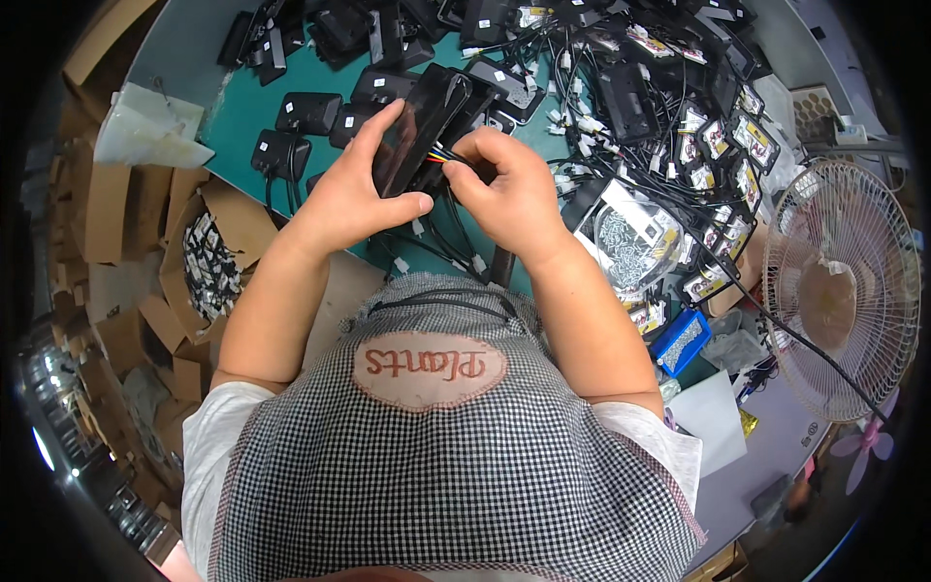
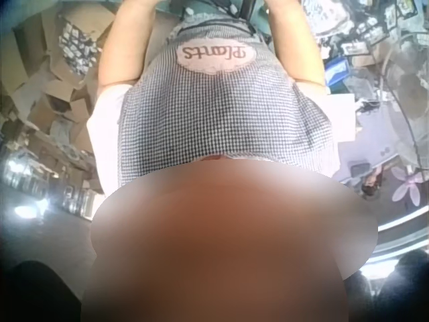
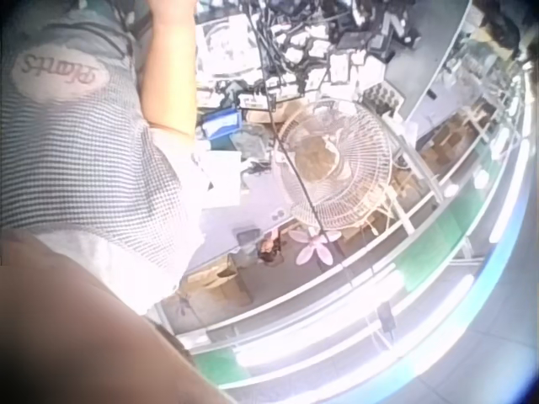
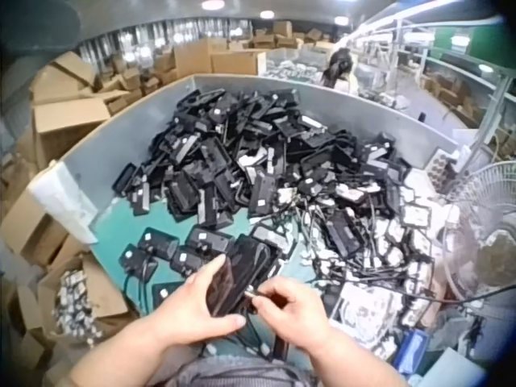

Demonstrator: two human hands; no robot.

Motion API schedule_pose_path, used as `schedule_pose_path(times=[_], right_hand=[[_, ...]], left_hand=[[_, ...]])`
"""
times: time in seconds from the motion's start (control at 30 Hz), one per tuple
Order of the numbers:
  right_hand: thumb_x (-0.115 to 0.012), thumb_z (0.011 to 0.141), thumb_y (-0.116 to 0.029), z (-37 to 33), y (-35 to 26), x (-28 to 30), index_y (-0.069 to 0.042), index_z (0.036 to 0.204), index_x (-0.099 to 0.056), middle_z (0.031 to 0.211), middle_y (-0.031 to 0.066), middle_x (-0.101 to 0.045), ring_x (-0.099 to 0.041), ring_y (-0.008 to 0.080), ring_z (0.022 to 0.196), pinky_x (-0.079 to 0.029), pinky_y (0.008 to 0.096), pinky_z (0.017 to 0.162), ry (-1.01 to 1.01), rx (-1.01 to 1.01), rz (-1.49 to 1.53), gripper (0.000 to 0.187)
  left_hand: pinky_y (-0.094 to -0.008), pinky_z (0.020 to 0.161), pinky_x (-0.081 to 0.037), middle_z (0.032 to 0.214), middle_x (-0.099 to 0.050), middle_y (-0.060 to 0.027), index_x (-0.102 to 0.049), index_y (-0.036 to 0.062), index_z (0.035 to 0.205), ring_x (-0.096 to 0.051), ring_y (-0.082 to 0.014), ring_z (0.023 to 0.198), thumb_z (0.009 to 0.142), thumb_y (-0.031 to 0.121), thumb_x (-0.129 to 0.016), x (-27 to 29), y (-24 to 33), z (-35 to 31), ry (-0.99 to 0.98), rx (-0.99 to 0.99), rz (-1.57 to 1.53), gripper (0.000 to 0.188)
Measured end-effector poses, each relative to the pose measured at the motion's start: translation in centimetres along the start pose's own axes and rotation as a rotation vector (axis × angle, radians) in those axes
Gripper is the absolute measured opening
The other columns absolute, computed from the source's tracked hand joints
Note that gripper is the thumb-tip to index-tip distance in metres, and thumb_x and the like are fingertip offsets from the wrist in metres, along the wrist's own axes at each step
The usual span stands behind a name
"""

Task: The person assembles small black electronic devices by inserting wires into the casing and securing the back cover. They handle the devices one at a time, picking them up from a pile, connecting the internal wiring, and placing the finished units on the table.

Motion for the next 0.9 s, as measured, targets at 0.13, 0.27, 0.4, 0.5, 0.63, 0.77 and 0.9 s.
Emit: schedule_pose_path(times=[0.13, 0.27, 0.4, 0.5, 0.63, 0.77, 0.9], right_hand=[[-0.069, 0.076, -0.008, -0.6, -2.2, 0.8, -0.005, 0.086, -0.064, 0.073, 0.0073, -0.06, -0.06, 0.0215, 0.061, -0.046, 0.0302, 0.054, 0.168, 0.226, -0.391, 0.011], [-0.071, 0.074, -0.011, -2.0, -4.5, 0.2, -0.009, 0.087, -0.066, 0.072, 0.0042, -0.058, -0.06, 0.0236, 0.059, -0.047, 0.0335, 0.049, 0.255, 0.496, -0.711, 0.014], [-0.073, 0.076, -0.015, -2.3, -4.7, 0.3, -0.011, 0.092, -0.069, 0.076, 0.0031, -0.06, -0.061, 0.0216, 0.06, -0.048, 0.0322, 0.05, 0.194, 0.536, -0.639, 0.016], [-0.073, 0.078, -0.015, -2.2, -4.7, 0.7, -0.013, 0.094, -0.071, 0.077, 0.0031, -0.06, -0.062, 0.0212, 0.061, -0.049, 0.0315, 0.051, 0.234, 0.498, -0.566, 0.017], [-0.074, 0.076, -0.013, -1.8, -4.7, 1.0, -0.013, 0.089, -0.07, 0.075, 0.0027, -0.059, -0.061, 0.0223, 0.059, -0.049, 0.0326, 0.052, 0.241, 0.461, -0.572, 0.013], [-0.078, 0.07, -0.012, -0.9, -3.5, 0.9, -0.007, 0.083, -0.063, 0.081, 0.0061, -0.057, -0.061, 0.0237, 0.069, -0.051, 0.0334, 0.06, 0.107, 0.261, -0.644, 0.02], [-0.091, 0.06, -0.024, -0.7, 1.7, 1.4, -0.005, 0.139, -0.035, 0.133, 0.0159, -0.047, -0.05, 0.0259, 0.12, -0.046, 0.0362, 0.099, -0.015, -0.152, 0.234, 0.099]], left_hand=[[-0.0403, 0.106, -0.039, 0.135, -0.047, -0.0276, -0.027, 0.005, 0.148, -0.047, -0.0372, 0.126, 0.064, 0.034, -0.082, -0.1, 0.3, -0.3, 0.026, 0.027, 0.001, 0.104], [-0.0401, 0.106, -0.038, 0.136, -0.045, -0.0267, -0.029, 0.004, 0.147, -0.046, -0.0369, 0.128, 0.064, 0.034, -0.082, 0.0, 0.7, -0.2, 0.067, 0.013, -0.04, 0.103], [-0.0408, 0.107, -0.038, 0.138, -0.044, -0.0259, -0.029, 0.0031, 0.147, -0.045, -0.0365, 0.129, 0.064, 0.034, -0.082, 0.3, -0.6, -0.3, 0.089, 0.055, -0.124, 0.103], [-0.0413, 0.107, -0.037, 0.14, -0.043, -0.0256, -0.029, 0.0039, 0.147, -0.043, -0.0357, 0.131, 0.064, 0.033, -0.083, 0.2, -0.8, -0.2, 0.102, 0.041, -0.141, 0.103], [-0.0416, 0.104, -0.04, 0.135, -0.046, -0.0243, -0.03, 0.007, 0.147, -0.047, -0.0355, 0.126, 0.063, 0.032, -0.082, 0.5, 0.5, -0.4, 0.126, 0.02, -0.023, 0.103], [-0.0424, 0.1, -0.043, 0.125, -0.05, -0.0215, -0.029, 0.0104, 0.148, -0.052, -0.0356, 0.115, 0.061, 0.029, -0.081, 0.4, 2.0, -0.9, 0.162, -0.116, 0.158, 0.102], [-0.0423, 0.097, -0.044, 0.12, -0.05, -0.0188, -0.029, 0.0118, 0.148, -0.054, -0.0352, 0.109, 0.06, 0.025, -0.081, 0.1, 2.8, -1.2, 0.081, -0.254, 0.039, 0.103]])
Point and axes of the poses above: each hand's wrist, its own z-axis towards the middle knuckle, its own x-axis out of the back of the hand, y = z × x, the point moved 10 cm from there along z, towards the middle knuckle
